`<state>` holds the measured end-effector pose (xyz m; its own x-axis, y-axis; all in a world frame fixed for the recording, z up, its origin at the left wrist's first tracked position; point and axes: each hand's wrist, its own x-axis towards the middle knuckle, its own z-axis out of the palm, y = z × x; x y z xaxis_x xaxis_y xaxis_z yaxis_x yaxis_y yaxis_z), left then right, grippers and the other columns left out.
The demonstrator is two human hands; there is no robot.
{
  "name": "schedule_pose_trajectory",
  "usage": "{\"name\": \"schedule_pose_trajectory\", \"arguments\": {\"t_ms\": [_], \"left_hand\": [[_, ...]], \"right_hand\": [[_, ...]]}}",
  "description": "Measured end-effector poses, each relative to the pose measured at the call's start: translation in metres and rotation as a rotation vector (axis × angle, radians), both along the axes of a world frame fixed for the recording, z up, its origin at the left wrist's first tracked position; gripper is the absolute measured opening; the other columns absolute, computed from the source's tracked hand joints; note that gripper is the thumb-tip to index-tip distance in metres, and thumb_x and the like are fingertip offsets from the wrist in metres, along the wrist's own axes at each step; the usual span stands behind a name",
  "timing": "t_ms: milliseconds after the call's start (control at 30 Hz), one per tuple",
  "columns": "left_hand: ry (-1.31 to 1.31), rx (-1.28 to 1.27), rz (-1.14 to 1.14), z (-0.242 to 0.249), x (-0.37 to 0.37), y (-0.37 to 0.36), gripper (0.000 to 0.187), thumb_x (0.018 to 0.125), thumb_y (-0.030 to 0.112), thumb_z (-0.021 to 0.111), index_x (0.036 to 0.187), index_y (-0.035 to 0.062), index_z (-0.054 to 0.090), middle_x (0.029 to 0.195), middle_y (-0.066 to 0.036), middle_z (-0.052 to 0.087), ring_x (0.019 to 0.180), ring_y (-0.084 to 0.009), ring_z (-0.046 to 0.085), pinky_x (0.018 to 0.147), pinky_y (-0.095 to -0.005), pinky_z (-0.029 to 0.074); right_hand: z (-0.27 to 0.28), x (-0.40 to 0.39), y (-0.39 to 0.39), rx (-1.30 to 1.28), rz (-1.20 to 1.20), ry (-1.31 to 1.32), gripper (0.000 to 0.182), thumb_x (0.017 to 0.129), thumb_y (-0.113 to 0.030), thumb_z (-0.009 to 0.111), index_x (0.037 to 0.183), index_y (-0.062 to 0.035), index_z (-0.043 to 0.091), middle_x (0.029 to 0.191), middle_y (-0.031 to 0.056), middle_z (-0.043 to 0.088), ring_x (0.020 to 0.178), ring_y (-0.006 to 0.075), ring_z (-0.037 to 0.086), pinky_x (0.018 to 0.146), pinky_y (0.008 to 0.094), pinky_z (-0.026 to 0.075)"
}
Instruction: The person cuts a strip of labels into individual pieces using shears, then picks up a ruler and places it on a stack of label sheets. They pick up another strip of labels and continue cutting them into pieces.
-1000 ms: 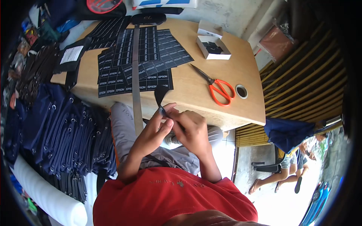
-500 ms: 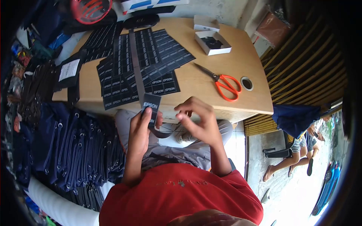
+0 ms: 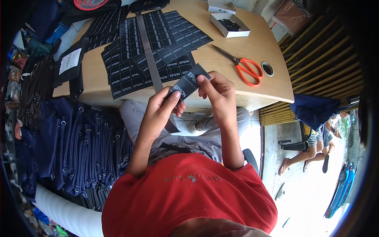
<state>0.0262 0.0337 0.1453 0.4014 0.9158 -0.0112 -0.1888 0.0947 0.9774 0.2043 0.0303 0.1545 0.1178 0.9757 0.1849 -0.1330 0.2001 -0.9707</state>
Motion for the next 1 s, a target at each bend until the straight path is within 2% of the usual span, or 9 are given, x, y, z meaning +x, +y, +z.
{"name": "schedule_pose_trajectory", "arguments": {"t_ms": [167,333,367,433,667,800,900,967,1000], "left_hand": [[0.111,-0.013,-0.037,0.008,0.001,0.028,0.022,0.100,0.024,0.053,0.101,0.0016,0.057,0.076,-0.004,0.060,0.059,-0.0058,0.054,0.052,-0.0211,0.044],[0.430,0.237,-0.208,0.007,0.025,0.109,0.027,0.099,0.027,0.053,0.097,0.0001,0.060,0.072,-0.002,0.060,0.052,-0.0041,0.044,0.050,-0.0203,0.039],[0.480,0.271,-0.245,0.005,0.033,0.123,0.028,0.098,0.027,0.054,0.098,-0.0006,0.060,0.072,-0.002,0.060,0.052,-0.0045,0.044,0.050,-0.0205,0.039],[0.520,0.314,-0.267,0.002,0.051,0.145,0.028,0.097,0.027,0.055,0.095,-0.0009,0.061,0.070,-0.002,0.060,0.052,-0.0053,0.045,0.050,-0.0218,0.039],[0.583,0.468,-0.367,-0.023,0.106,0.207,0.027,0.096,0.028,0.058,0.096,0.0006,0.062,0.069,-0.001,0.058,0.052,-0.0040,0.046,0.050,-0.0207,0.039],[0.439,0.451,-0.319,-0.036,0.117,0.221,0.024,0.096,0.027,0.058,0.091,0.0033,0.061,0.068,0.001,0.055,0.052,-0.0039,0.045,0.050,-0.0202,0.037],[0.407,0.387,-0.282,-0.030,0.113,0.215,0.027,0.095,0.028,0.059,0.089,0.0018,0.061,0.066,-0.001,0.058,0.051,-0.0058,0.046,0.050,-0.0226,0.039],[0.383,0.390,-0.303,-0.032,0.112,0.217,0.026,0.095,0.027,0.059,0.090,0.0022,0.061,0.066,0.000,0.057,0.051,-0.0055,0.045,0.049,-0.0219,0.038],[0.358,0.399,-0.324,-0.034,0.111,0.218,0.025,0.095,0.027,0.059,0.091,0.0025,0.062,0.066,0.000,0.056,0.051,-0.0051,0.044,0.049,-0.0213,0.038]], "right_hand": [[-0.002,0.014,0.008,0.068,-0.205,-0.051,0.024,0.096,-0.023,0.061,0.089,-0.0005,0.065,0.064,-0.0010,0.058,0.058,0.0051,0.050,0.056,0.0209,0.040],[-0.019,0.096,0.028,0.200,-0.864,-1.217,0.024,0.084,-0.022,0.068,0.101,-0.0051,0.067,0.094,0.0109,0.065,0.095,0.0332,0.058,0.085,0.0409,0.044],[-0.029,0.113,0.031,0.102,-0.863,-1.348,0.026,0.085,-0.022,0.066,0.105,-0.0060,0.066,0.099,0.0102,0.065,0.097,0.0319,0.060,0.088,0.0398,0.043],[-0.036,0.138,0.033,0.168,-0.627,-1.368,0.027,0.085,-0.022,0.064,0.106,-0.0061,0.066,0.099,0.0099,0.065,0.099,0.0317,0.061,0.087,0.0406,0.045],[-0.027,0.165,0.042,-0.030,-0.362,-1.477,0.030,0.086,-0.022,0.063,0.107,0.0000,0.062,0.099,0.0220,0.064,0.087,0.0357,0.063,0.077,0.0426,0.049],[-0.010,0.157,0.027,-0.189,-0.293,-1.312,0.032,0.085,-0.023,0.064,0.106,0.0009,0.061,0.093,0.0215,0.065,0.080,0.0378,0.063,0.072,0.0423,0.049],[-0.028,0.151,0.002,-0.168,-0.444,-1.064,0.036,0.083,-0.021,0.067,0.111,0.0005,0.059,0.083,0.0182,0.065,0.072,0.0325,0.064,0.067,0.0400,0.049],[-0.031,0.139,-0.020,-0.199,-0.589,-0.663,0.045,0.081,-0.016,0.068,0.122,-0.0032,0.054,0.080,0.0114,0.063,0.069,0.0226,0.063,0.064,0.0350,0.049],[-0.036,0.137,-0.027,-0.211,-0.539,-0.432,0.059,0.079,-0.010,0.070,0.133,-0.0041,0.046,0.074,0.0024,0.055,0.065,0.0126,0.056,0.059,0.0284,0.046]]}}
